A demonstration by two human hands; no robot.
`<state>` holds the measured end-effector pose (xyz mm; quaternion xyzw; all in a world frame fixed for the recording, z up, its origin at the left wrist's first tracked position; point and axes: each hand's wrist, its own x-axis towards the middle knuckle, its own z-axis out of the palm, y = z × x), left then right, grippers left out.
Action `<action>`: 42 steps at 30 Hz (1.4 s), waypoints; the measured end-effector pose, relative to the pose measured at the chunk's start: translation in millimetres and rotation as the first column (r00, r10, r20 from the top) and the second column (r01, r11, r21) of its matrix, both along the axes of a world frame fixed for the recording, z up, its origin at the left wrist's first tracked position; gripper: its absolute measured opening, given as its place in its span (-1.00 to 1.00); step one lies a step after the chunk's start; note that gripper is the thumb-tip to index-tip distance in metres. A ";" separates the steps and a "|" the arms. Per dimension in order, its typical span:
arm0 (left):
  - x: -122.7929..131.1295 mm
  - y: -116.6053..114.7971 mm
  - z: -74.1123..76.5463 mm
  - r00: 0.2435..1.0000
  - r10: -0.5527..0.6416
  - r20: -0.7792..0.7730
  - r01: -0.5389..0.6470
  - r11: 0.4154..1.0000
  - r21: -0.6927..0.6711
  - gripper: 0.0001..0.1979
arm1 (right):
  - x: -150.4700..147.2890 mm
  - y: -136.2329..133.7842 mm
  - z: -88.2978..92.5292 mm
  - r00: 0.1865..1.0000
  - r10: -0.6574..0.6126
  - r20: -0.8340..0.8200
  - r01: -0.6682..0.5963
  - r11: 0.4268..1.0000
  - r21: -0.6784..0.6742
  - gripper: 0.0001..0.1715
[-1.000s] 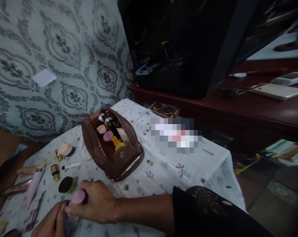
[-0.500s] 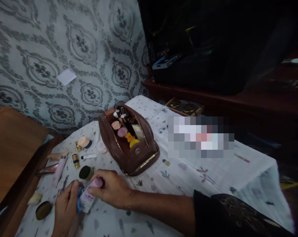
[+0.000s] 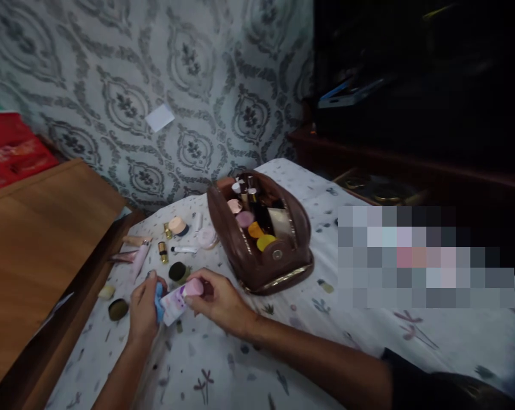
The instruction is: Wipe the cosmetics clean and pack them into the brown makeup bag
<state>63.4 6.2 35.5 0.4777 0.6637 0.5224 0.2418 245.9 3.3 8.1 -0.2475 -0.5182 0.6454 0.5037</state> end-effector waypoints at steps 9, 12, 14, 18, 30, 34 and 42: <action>2.0 0.7 -30.0 0.909 -0.177 -0.376 0.236 0.965 0.116 -0.56 | 6.7 14.4 -10.8 0.962 -0.143 0.231 0.112 0.984 0.141 -0.80; 3.0 -2.6 -35.8 0.797 -0.237 -0.555 0.347 0.932 0.100 -0.60 | 5.8 17.7 -15.5 0.958 -0.141 0.249 0.109 0.985 0.137 -0.76; 3.7 -2.9 -36.9 0.728 -0.232 -0.645 0.381 0.919 0.099 -0.65 | 5.2 18.3 -17.9 0.951 -0.146 0.273 0.104 0.981 0.162 -0.73; -1.1 4.1 -37.5 0.683 -0.131 -0.719 0.336 0.930 0.150 -0.81 | 5.3 17.9 -18.7 0.938 -0.124 0.323 0.071 0.983 0.172 -0.68; -20.5 24.1 -38.4 0.725 -0.127 -0.677 0.141 0.989 -0.035 -0.51 | 7.1 17.7 -20.7 0.891 -0.113 0.439 0.047 0.986 0.158 -0.61; -20.1 23.0 -36.9 0.737 -0.136 -0.662 0.126 0.990 -0.063 -0.56 | 7.5 19.8 -22.9 0.877 -0.131 0.463 0.052 0.982 0.179 -0.59; -22.5 20.9 -34.6 0.744 -0.157 -0.650 0.125 0.987 -0.096 -0.52 | 9.5 20.3 -25.7 0.815 -0.225 0.533 0.083 0.957 0.278 -0.55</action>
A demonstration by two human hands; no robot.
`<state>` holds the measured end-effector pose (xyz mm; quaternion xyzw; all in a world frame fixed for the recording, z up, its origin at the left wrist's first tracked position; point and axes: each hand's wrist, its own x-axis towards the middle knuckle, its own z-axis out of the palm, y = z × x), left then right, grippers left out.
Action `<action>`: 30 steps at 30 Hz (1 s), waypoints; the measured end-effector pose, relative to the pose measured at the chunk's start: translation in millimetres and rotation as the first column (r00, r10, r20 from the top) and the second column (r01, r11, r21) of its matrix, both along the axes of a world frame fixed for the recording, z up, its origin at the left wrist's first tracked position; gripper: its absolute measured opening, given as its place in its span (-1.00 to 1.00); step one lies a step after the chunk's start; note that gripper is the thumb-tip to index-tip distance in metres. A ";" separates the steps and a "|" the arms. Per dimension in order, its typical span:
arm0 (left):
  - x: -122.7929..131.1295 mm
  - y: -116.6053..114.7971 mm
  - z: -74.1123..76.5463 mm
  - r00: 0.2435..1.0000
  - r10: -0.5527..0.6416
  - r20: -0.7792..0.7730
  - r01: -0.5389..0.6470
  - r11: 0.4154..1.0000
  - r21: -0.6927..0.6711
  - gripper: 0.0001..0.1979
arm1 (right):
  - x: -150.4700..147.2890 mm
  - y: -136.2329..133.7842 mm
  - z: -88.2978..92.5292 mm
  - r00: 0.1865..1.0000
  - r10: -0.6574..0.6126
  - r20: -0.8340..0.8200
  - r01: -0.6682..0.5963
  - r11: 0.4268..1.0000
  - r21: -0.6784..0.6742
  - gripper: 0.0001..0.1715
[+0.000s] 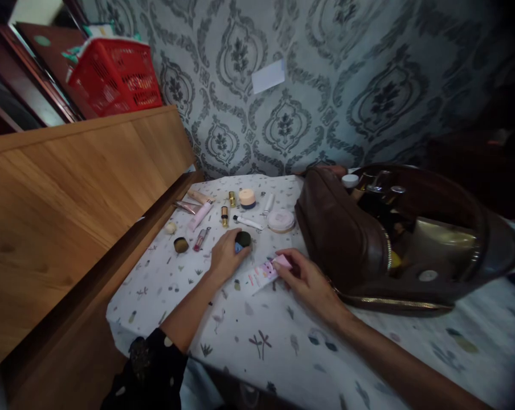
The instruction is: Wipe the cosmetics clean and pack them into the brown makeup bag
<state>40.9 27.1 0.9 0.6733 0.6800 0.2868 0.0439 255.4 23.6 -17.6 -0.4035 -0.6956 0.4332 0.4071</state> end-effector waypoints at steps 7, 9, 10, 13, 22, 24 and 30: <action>-1.9 -2.2 -1.0 1.000 -0.025 -0.004 0.025 1.000 0.008 -0.50 | 0.6 -2.9 -1.4 0.998 -0.029 0.050 0.027 0.999 0.040 -0.53; -2.0 -3.5 -2.2 1.000 -0.021 0.007 0.021 1.000 0.020 -0.48 | 0.7 -4.1 -1.9 0.998 -0.036 0.054 0.032 0.997 0.069 -0.56; -2.3 -4.3 -3.0 1.000 -0.024 0.014 0.024 0.999 0.027 -0.48 | 0.7 -5.0 -1.8 0.998 -0.040 0.051 0.035 0.996 0.082 -0.58; -5.2 -6.9 -6.2 0.998 -0.063 0.028 0.062 0.997 0.056 -0.52 | 0.6 -8.1 -0.8 0.999 -0.035 0.039 0.031 0.995 0.092 -0.65; -1.2 -12.4 22.0 0.983 -0.143 -0.119 0.176 0.920 0.351 -0.75 | -0.6 -13.1 0.1 0.997 -0.065 -0.047 0.070 0.991 0.116 -0.76; 17.3 -10.2 40.8 0.967 -0.182 -0.179 0.241 0.884 0.400 -0.78 | 0.3 -14.1 1.5 0.997 -0.068 -0.036 0.071 0.994 0.082 -0.74; 98.4 5.5 89.8 0.770 -0.498 -0.399 0.632 0.683 0.367 -0.69 | 1.0 -12.6 5.2 0.999 -0.040 0.002 0.040 0.999 0.036 -0.74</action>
